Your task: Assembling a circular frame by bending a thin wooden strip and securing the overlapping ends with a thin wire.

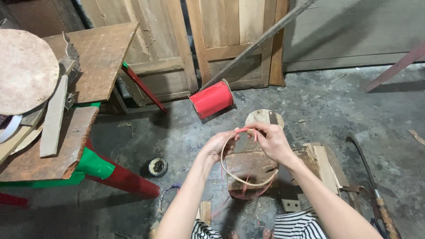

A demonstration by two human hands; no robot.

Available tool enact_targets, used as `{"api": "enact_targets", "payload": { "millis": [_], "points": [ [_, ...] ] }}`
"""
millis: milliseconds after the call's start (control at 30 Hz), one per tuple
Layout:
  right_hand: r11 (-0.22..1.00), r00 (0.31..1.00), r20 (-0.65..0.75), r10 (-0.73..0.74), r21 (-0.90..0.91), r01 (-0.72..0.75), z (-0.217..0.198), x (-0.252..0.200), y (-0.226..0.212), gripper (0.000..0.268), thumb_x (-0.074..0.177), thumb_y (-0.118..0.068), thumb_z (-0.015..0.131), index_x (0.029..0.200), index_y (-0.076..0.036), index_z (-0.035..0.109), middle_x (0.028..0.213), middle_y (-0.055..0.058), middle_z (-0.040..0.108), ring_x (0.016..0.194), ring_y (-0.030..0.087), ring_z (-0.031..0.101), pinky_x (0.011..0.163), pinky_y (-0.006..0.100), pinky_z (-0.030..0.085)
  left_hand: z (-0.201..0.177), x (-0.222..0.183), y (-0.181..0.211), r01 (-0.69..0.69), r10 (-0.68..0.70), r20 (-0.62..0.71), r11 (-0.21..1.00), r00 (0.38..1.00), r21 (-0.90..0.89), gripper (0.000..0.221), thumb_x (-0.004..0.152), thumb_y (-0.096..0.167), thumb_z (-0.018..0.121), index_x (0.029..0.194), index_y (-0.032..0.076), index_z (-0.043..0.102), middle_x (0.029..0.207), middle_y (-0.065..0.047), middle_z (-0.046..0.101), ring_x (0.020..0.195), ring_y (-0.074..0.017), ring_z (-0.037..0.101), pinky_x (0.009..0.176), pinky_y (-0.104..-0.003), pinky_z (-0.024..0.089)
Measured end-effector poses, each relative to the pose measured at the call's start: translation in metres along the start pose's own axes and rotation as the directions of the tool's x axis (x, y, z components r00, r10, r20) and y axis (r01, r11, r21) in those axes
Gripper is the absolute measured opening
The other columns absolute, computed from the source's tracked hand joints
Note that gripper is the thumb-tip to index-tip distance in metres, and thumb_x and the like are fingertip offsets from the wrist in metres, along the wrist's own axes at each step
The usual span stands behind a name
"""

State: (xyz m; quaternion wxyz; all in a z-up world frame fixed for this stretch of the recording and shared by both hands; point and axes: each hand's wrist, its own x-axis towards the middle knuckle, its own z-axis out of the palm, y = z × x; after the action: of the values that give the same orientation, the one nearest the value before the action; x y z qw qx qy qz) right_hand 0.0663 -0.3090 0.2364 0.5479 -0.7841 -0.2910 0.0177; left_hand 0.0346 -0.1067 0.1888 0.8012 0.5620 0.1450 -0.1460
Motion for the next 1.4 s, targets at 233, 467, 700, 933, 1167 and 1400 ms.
{"api": "enact_targets", "payload": {
  "millis": [233, 467, 700, 933, 1167, 1400],
  "points": [
    [0.993, 0.970, -0.217, 0.111, 0.053, -0.101, 0.007, -0.001, 0.018, 0.036, 0.093, 0.006, 0.060, 0.102, -0.020, 0.083, 0.069, 0.005, 0.076, 0.066, 0.010, 0.066, 0.067, 0.025, 0.057, 0.004, 0.037, -0.046, 0.128, -0.077, 0.220, 0.965, 0.972, -0.227, 0.033, 0.103, 0.037, 0.062, 0.079, 0.016, 0.055, 0.060, 0.014, 0.020, 0.050, -0.0008, 0.022, 0.041, -0.013, 0.021],
    [0.904, 0.925, -0.214, 0.315, 0.366, -0.223, 0.022, 0.005, 0.063, 0.018, 0.098, -0.007, 0.063, 0.105, -0.013, 0.079, 0.084, 0.007, 0.078, 0.037, 0.006, 0.048, 0.033, 0.019, 0.048, 0.025, 0.021, -0.047, 0.178, -0.073, 0.301, 0.924, 0.951, -0.339, 0.039, 0.106, 0.044, 0.058, 0.078, 0.017, 0.054, 0.061, 0.012, 0.020, 0.051, -0.0004, 0.024, 0.040, -0.011, 0.020],
    [0.794, 0.913, -0.194, 0.359, 0.577, -0.190, 0.015, 0.016, 0.054, 0.017, 0.100, -0.005, 0.060, 0.112, 0.002, 0.070, 0.084, 0.018, 0.074, 0.044, 0.007, 0.052, 0.043, 0.028, 0.060, 0.022, 0.018, -0.069, 0.190, -0.113, 0.253, 0.935, 0.961, -0.301, 0.040, 0.104, 0.049, 0.062, 0.080, 0.017, 0.059, 0.057, 0.012, 0.030, 0.049, 0.0002, 0.027, 0.039, -0.012, 0.023],
    [0.852, 0.900, -0.280, 0.335, 0.498, -0.162, 0.002, 0.020, 0.064, 0.015, 0.103, -0.007, 0.056, 0.112, 0.000, 0.066, 0.079, 0.010, 0.070, 0.052, 0.009, 0.064, 0.050, 0.022, 0.059, 0.018, -0.004, -0.059, 0.133, -0.133, 0.017, 0.991, 0.991, -0.014, 0.037, 0.099, 0.044, 0.072, 0.076, 0.017, 0.062, 0.053, 0.009, 0.042, 0.043, -0.0033, 0.039, 0.038, -0.017, 0.027],
    [0.893, 0.795, -0.472, 0.382, 0.408, -0.187, -0.036, 0.022, 0.109, 0.012, 0.106, -0.004, 0.052, 0.111, 0.001, 0.062, 0.074, 0.014, 0.068, 0.054, 0.021, 0.070, 0.053, 0.034, 0.064, -0.092, -0.028, -0.087, -0.008, 0.082, -0.037, 0.497, 0.996, 0.867, 0.029, 0.086, 0.031, 0.078, 0.076, 0.007, 0.065, 0.065, -0.012, 0.057, 0.069, -0.0277, 0.058, 0.068, -0.037, 0.049],
    [0.930, 0.786, -0.513, 0.344, 0.299, -0.212, -0.055, 0.014, 0.096, 0.011, 0.106, 0.001, 0.052, 0.109, 0.002, 0.062, 0.078, 0.006, 0.065, 0.057, 0.015, 0.067, 0.051, 0.025, 0.055, -0.282, -0.147, -0.187, 0.360, 0.179, -0.384, 0.151, 0.906, 0.921, 0.026, 0.086, 0.035, 0.065, 0.096, 0.013, 0.074, 0.076, -0.005, 0.074, 0.070, -0.0255, 0.070, 0.067, -0.040, 0.054]
  ]
}}
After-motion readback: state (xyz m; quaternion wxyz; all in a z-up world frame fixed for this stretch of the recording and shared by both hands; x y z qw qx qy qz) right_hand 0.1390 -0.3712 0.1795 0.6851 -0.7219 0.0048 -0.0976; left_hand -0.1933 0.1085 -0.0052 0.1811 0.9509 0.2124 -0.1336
